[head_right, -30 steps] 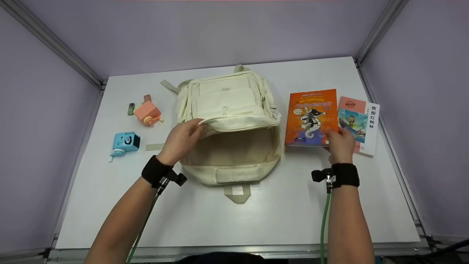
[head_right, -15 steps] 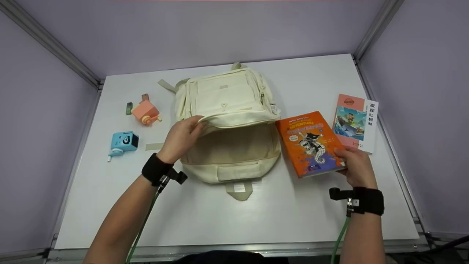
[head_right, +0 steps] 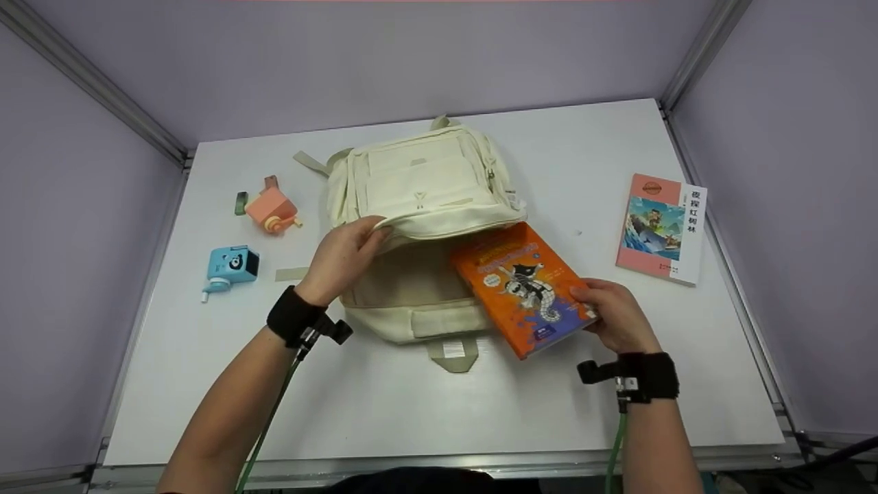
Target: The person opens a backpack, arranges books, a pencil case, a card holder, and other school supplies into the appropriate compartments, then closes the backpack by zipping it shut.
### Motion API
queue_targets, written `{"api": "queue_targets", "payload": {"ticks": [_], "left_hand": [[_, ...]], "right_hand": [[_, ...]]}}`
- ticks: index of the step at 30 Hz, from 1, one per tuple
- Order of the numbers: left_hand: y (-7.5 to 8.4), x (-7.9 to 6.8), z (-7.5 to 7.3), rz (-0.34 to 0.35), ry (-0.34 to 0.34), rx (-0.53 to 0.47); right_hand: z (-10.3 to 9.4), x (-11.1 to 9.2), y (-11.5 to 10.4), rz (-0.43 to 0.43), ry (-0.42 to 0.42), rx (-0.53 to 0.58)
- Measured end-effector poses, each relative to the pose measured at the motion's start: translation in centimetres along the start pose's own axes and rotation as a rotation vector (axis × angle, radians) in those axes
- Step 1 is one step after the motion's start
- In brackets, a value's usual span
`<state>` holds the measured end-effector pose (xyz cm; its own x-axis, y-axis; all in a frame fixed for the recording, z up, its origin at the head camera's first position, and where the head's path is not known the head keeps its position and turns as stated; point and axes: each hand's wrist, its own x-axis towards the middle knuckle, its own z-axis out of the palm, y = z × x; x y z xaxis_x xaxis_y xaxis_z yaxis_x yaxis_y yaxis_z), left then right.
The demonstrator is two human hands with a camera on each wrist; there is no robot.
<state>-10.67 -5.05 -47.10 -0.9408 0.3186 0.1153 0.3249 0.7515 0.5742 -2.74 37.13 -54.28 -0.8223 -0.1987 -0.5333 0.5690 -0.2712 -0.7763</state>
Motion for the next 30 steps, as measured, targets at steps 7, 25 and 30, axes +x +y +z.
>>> {"api": "queue_targets", "payload": {"ticks": [7,25,30], "left_hand": [[0.0,0.0,0.0,0.018,0.0,-0.001],[0.4,-0.3,-0.3,0.04,-0.011,-0.001],[0.6,-0.4,-0.4,0.037,-0.037,0.0]], "right_hand": [[5.0,3.3,0.2,-0.023,-0.04,-0.017],[13.3,11.4,0.0,-0.163,0.023,0.037],[14.7,12.3,-0.6,-0.208,0.065,0.012]]}}
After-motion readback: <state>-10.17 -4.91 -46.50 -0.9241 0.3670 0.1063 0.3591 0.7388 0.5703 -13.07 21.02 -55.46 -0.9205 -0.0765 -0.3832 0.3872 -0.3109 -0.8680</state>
